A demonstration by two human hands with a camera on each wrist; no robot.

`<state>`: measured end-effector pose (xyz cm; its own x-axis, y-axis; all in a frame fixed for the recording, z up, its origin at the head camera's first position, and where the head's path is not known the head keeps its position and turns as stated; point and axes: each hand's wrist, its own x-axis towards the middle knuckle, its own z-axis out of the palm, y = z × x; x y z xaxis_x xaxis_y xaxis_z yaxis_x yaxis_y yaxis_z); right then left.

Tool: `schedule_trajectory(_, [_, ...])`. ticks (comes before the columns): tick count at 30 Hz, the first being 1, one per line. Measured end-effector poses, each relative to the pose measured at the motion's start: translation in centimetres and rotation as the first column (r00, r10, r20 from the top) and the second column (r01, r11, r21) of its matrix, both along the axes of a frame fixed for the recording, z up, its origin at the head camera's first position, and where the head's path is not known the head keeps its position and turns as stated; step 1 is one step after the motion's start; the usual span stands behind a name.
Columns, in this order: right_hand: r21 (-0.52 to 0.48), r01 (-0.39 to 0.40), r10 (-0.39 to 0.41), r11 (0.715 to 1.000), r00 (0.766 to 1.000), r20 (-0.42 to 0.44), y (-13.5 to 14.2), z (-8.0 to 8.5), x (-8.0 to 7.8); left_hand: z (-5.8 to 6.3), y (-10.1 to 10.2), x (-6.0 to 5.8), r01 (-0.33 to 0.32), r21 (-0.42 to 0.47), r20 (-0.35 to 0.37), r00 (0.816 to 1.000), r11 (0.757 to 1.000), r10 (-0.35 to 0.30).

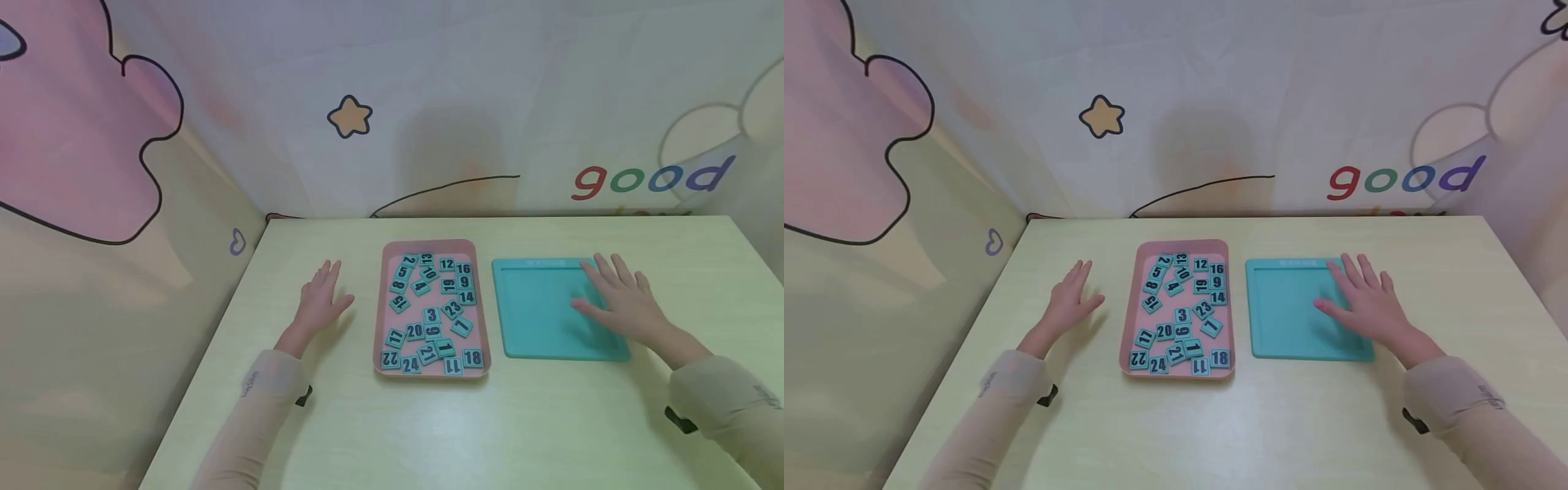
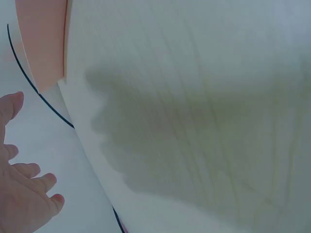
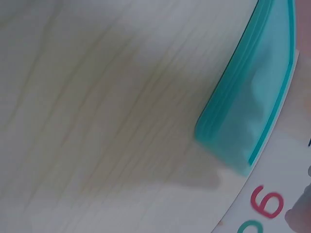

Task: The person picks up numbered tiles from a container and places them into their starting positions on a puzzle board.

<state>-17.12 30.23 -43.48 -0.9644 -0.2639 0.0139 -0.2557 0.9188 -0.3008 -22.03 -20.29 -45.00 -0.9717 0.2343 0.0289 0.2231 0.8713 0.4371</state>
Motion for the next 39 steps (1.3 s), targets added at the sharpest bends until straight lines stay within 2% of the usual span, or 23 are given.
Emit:
schedule_trajectory(6, [-0.030, -0.068, 0.066, 0.997, 0.996, -0.066, -2.6, -0.1, 0.0, 0.2, 1.6, 0.1, -0.003, 0.110, 0.036, 0.999, 0.994, -0.001])
schedule_trajectory(13, [-0.071, -0.145, 0.135, 0.987, 0.983, -0.127, -5.3, -0.1, 0.0, 0.0, 3.1, -0.2, -0.018, 0.224, 0.095, 0.995, 0.974, -0.003])
schedule_trajectory(19, [-0.066, -0.185, 0.168, 0.980, 0.965, -0.203, -7.9, -0.1, -0.1, -0.4, 4.3, -0.7, -0.088, 0.293, 0.185, 0.982, 0.952, 0.034])
schedule_trajectory(22, [-0.088, -0.207, 0.183, 0.974, 0.957, -0.223, -9.2, 0.0, 0.1, -0.6, 4.8, -1.0, -0.136, 0.333, 0.217, 0.974, 0.933, 0.064])
schedule_trajectory(27, [-0.106, -0.256, 0.221, 0.961, 0.940, -0.261, -11.3, -0.2, 0.6, -1.0, 5.4, -1.4, -0.199, 0.390, 0.241, 0.964, 0.899, 0.109])
schedule_trajectory(33, [-0.097, -0.349, 0.303, 0.932, 0.899, -0.317, -13.4, -1.3, 1.3, -1.4, 5.8, -1.7, -0.240, 0.407, 0.253, 0.957, 0.881, 0.144])
schedule_trajectory(39, [-0.050, -0.368, 0.333, 0.929, 0.885, -0.326, -15.4, -2.5, 1.7, -1.8, 6.1, -1.9, -0.272, 0.430, 0.291, 0.944, 0.861, 0.153])
